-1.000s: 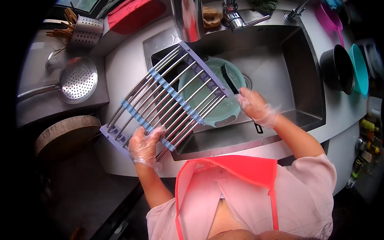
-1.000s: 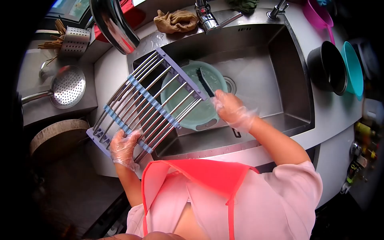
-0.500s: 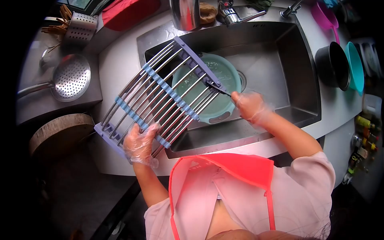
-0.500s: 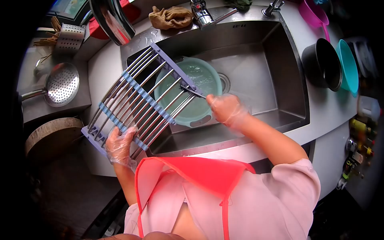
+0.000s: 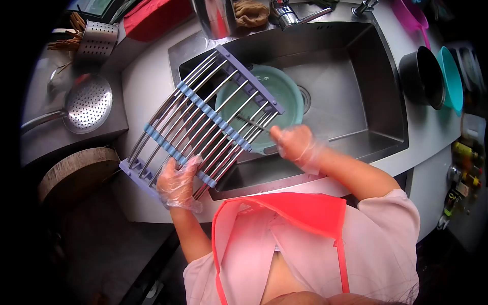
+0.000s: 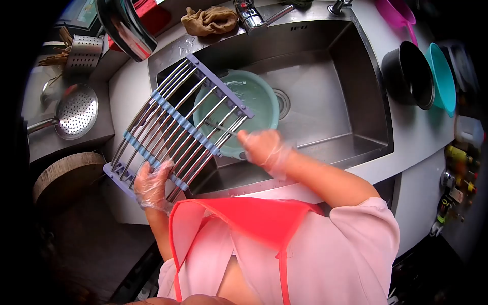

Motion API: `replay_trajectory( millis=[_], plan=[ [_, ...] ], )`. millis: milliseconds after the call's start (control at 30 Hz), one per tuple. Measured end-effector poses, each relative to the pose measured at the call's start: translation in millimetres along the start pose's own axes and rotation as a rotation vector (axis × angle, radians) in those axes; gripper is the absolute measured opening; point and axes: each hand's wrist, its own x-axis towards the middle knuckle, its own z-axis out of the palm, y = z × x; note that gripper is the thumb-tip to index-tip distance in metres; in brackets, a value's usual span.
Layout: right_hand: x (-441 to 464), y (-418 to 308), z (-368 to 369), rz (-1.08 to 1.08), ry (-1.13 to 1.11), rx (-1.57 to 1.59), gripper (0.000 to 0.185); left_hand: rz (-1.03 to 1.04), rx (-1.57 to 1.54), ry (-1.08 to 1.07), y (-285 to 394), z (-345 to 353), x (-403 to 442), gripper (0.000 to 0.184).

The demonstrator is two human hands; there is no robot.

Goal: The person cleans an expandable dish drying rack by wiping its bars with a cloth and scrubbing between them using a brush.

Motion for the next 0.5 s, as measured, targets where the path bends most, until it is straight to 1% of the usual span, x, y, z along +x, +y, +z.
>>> replay_trajectory(
  millis=[67,100,133,167,200,233,267,333,433,467,500],
  plan=[
    [2,32,-8,0.22,0.096,-0.051,0.011,-0.028,-0.036,-0.022,0,-4,1,0.047],
    [3,23,-7,0.244,0.067,-0.086,0.01,-0.031,0.038,-0.031,9,-8,0,0.044],
    [1,7,-6,0.243,0.067,-0.086,0.01,-0.027,0.113,-0.038,16,-9,-1,0.042],
    [-2,-13,-3,0.152,0.004,-0.039,0.009,-0.023,0.115,-0.04,14,-7,-1,0.042],
    [-1,-23,-2,0.053,-0.054,0.002,0.008,-0.025,-0.005,-0.038,5,-3,0,0.042],
    [-1,-18,-2,0.05,-0.032,0.028,0.008,-0.029,-0.12,-0.041,0,-2,1,0.042],
    [-3,-8,-5,0.053,-0.033,0.034,0.008,-0.029,-0.115,-0.045,-2,-4,1,0.042],
    [-6,25,-20,0.239,0.006,-0.053,0.007,0.022,-0.009,-0.048,-3,-5,3,0.041],
    [-20,42,-55,0.213,0.039,-0.114,0.009,0.066,-0.018,-0.012,-9,-2,3,0.037],
    [-26,45,-67,0.28,0.074,-0.052,0.012,0.066,-0.02,-0.013,-10,0,3,0.037],
    [-29,48,-74,0.346,0.109,0.01,0.015,0.029,-0.1,-0.018,-11,0,3,0.036]
  ],
)
